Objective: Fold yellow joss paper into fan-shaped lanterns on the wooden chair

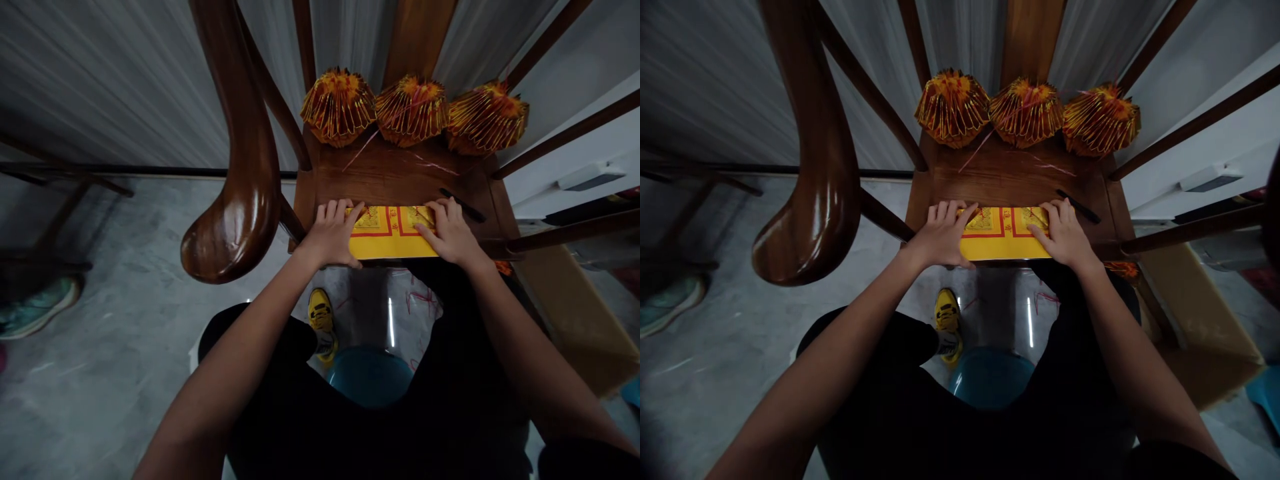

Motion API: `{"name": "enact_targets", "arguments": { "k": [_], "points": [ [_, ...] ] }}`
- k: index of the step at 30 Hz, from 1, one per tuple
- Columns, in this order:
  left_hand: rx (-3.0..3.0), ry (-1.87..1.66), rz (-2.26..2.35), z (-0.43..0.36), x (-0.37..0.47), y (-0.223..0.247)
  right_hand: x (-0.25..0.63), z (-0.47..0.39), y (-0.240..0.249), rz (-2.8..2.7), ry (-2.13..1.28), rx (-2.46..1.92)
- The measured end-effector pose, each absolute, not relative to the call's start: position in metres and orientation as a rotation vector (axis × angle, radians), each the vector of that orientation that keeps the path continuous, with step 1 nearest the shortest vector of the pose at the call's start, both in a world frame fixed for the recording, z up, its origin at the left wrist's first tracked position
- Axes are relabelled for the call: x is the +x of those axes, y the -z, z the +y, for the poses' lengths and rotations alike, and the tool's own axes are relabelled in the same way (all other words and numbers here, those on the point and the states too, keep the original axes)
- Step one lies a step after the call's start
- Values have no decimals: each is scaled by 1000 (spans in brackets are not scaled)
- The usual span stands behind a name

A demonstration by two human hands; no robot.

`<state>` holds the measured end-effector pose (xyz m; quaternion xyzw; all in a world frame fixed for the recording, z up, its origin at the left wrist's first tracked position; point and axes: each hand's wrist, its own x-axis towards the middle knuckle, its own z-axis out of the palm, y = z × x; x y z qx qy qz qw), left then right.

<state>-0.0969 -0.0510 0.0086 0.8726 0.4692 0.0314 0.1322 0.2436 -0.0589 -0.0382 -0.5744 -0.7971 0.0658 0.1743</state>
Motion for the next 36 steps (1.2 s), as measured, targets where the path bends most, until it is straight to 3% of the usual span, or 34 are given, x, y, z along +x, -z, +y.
{"name": "enact_targets", "arguments": {
  "k": [6, 16, 25, 36],
  "points": [
    [2585, -200, 1212, -47, -97, 2, 236, -56, 35, -2260, -149, -1562],
    [2562, -5, 1166, -40, -98, -5, 232, -78, 30, -2618, -251, -1257],
    [2838, -31, 1107, -80, -73, 4, 260, -90, 32, -2679, -177, -1300],
    [2688, -45, 1236, -81, -70, 7, 284, -101, 33, -2628, -248, -1400]
  ]
}}
